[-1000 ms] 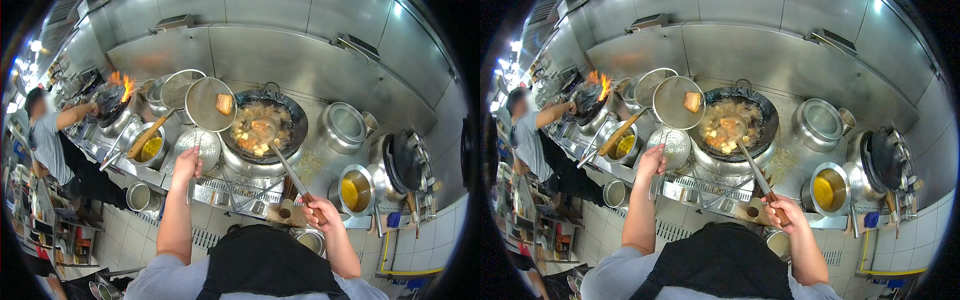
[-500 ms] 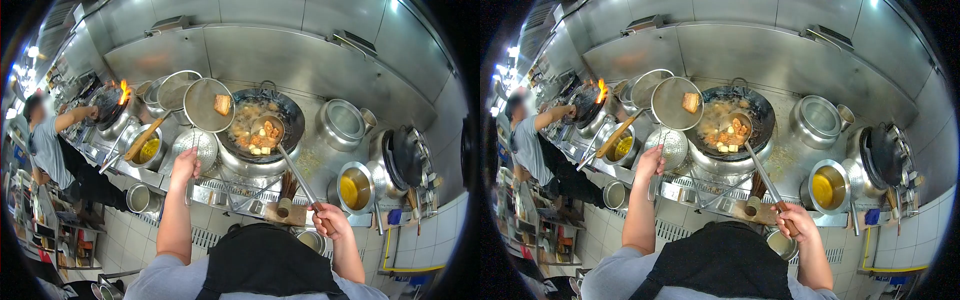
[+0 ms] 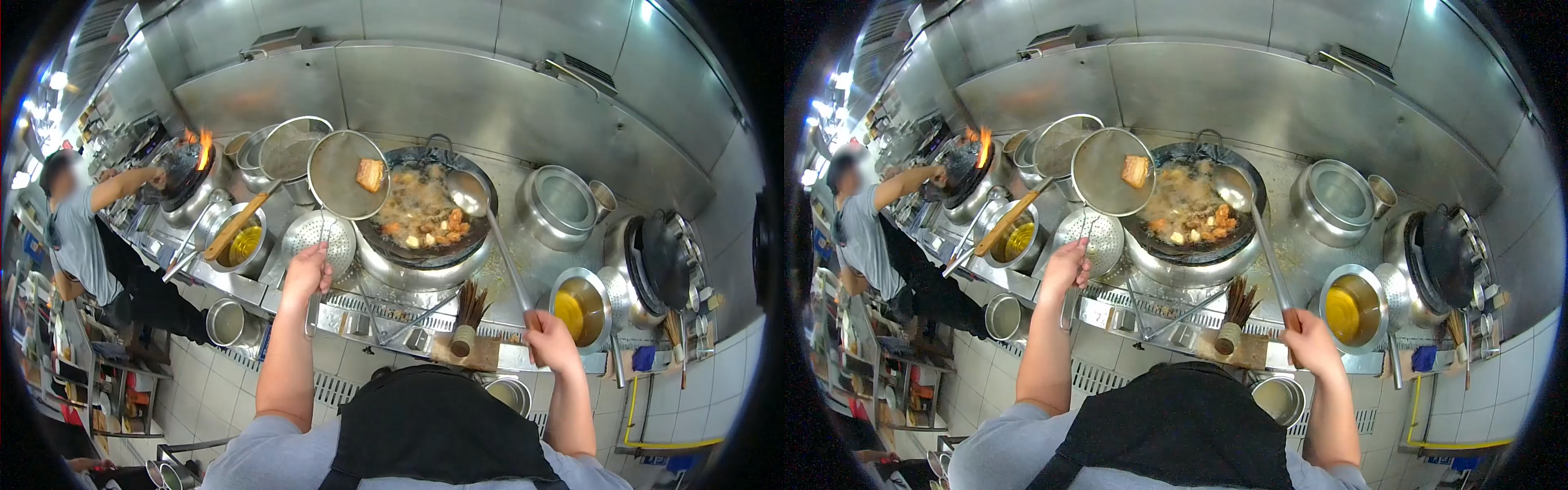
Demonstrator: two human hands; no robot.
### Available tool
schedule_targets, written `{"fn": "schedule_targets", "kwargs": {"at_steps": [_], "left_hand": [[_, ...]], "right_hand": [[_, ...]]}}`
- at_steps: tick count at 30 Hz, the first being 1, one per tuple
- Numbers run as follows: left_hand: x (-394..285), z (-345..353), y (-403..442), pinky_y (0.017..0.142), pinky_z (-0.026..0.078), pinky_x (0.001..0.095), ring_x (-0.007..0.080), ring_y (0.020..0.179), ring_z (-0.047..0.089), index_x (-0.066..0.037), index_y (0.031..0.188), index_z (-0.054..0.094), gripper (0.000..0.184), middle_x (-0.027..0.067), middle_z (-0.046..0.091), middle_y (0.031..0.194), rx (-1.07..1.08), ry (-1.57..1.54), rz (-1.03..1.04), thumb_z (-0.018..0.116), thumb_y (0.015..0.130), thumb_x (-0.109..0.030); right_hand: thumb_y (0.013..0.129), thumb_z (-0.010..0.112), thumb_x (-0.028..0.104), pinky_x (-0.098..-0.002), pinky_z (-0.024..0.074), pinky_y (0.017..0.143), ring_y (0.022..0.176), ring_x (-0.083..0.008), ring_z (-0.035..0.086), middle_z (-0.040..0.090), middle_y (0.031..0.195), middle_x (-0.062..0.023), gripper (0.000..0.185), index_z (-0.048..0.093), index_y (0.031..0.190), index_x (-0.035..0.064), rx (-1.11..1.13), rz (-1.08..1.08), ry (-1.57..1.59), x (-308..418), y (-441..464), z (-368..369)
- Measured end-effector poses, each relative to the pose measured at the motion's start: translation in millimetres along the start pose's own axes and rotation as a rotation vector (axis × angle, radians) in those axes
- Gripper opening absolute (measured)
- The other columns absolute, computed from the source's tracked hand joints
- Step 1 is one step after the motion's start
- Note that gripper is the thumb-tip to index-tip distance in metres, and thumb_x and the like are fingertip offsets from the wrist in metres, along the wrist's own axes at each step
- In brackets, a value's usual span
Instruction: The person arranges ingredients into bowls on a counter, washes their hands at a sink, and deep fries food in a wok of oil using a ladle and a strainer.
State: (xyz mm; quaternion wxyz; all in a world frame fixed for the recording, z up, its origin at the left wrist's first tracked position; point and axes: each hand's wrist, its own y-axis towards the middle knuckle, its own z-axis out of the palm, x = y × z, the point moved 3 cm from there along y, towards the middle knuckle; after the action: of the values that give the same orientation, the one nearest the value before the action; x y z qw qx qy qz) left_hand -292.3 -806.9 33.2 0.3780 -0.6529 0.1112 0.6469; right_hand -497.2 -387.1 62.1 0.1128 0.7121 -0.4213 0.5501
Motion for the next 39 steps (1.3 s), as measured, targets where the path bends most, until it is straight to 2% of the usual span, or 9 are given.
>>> {"fn": "schedule_targets", "kwargs": {"at_steps": [1,4,12,14,16,17,23,26,39], "left_hand": [[1,-1,1,0.038,0.036,0.0275,0.0118,0.041,0.042,-0.007,0.127,0.049,0.033,0.002,0.051,0.062,-0.009,-0.007,0.002,0.047,0.097,-0.021],[-3,2,-2,0.039,0.035,0.0273,0.0115,0.041,0.041,-0.008,0.129,0.047,0.035,0.0016,0.051,0.062,-0.02,-0.011,-0.003,0.046,0.097,-0.02],[-18,-4,-10,0.038,0.033,0.0267,0.0112,0.041,0.041,-0.008,0.131,0.046,0.037,0.0012,0.051,0.062,-0.037,-0.005,0.021,0.046,0.096,-0.02],[-15,-8,-12,0.038,0.033,0.0269,0.0114,0.04,0.041,-0.007,0.132,0.045,0.037,0.0016,0.051,0.062,-0.042,-0.023,0.031,0.046,0.096,-0.02],[-10,-14,-13,0.038,0.034,0.0272,0.0116,0.04,0.041,-0.007,0.132,0.045,0.038,0.0021,0.051,0.062,-0.051,-0.04,0.04,0.046,0.096,-0.02],[-7,-17,-11,0.038,0.034,0.0274,0.0118,0.04,0.041,-0.006,0.132,0.044,0.038,0.0023,0.051,0.062,-0.034,-0.055,0.043,0.046,0.096,-0.019],[-9,-17,-8,0.038,0.035,0.0274,0.012,0.041,0.042,-0.005,0.131,0.044,0.039,0.0029,0.052,0.063,-0.035,-0.053,0.035,0.047,0.095,-0.019],[-8,-15,-3,0.039,0.034,0.0273,0.0121,0.042,0.041,-0.006,0.132,0.043,0.039,0.0027,0.05,0.063,-0.043,-0.029,0.012,0.047,0.096,-0.02],[-7,-10,4,0.037,0.036,0.0273,0.0117,0.041,0.043,-0.003,0.132,0.044,0.04,0.0025,0.053,0.062,-0.038,0.012,0.016,0.046,0.096,-0.019]], "right_hand": [[0.077,0.055,0.008,-0.03,0.0398,0.039,0.041,-0.0149,0.051,0.05,0.059,-0.0041,0.009,0.052,0.081,-0.0007,-0.015,0.012,0.0,11,6,0],[0.078,0.055,0.008,-0.0317,0.0393,0.038,0.04,-0.0154,0.05,0.05,0.058,-0.0045,0.01,0.053,0.079,-0.0008,-0.083,-0.101,-0.056,26,49,1],[0.078,0.055,0.01,-0.033,0.0415,0.04,0.041,-0.0176,0.053,0.052,0.058,-0.0059,0.011,0.054,0.076,-0.0014,-0.071,-0.032,-0.081,37,130,37],[0.078,0.055,0.009,-0.0326,0.0413,0.04,0.042,-0.0173,0.052,0.053,0.06,-0.0061,0.009,0.053,0.076,-0.0001,0.003,0.011,0.011,32,125,42],[0.079,0.057,0.009,-0.0317,0.0399,0.038,0.043,-0.0169,0.051,0.053,0.063,-0.006,0.009,0.052,0.08,0.0009,0.12,0.118,0.349,32,112,49],[0.081,0.056,0.009,-0.0286,0.0378,0.037,0.042,-0.0154,0.049,0.052,0.065,-0.0059,0.013,0.051,0.089,-0.0006,0.128,0.158,0.453,33,107,52],[0.084,0.053,0.01,-0.0233,0.0353,0.039,0.046,-0.0117,0.047,0.051,0.069,-0.0051,0.023,0.049,0.101,-0.0045,0.381,0.313,0.923,30,89,63],[0.084,0.053,0.011,-0.0233,0.0351,0.04,0.047,-0.0111,0.045,0.051,0.07,-0.0048,0.026,0.049,0.104,-0.0051,0.486,0.305,1.071,27,83,65],[0.085,0.051,0.012,-0.0237,0.0341,0.034,0.045,-0.0118,0.046,0.051,0.071,-0.0066,0.034,0.048,0.112,-0.0081,0.54,0.246,1.217,17,51,49]]}}
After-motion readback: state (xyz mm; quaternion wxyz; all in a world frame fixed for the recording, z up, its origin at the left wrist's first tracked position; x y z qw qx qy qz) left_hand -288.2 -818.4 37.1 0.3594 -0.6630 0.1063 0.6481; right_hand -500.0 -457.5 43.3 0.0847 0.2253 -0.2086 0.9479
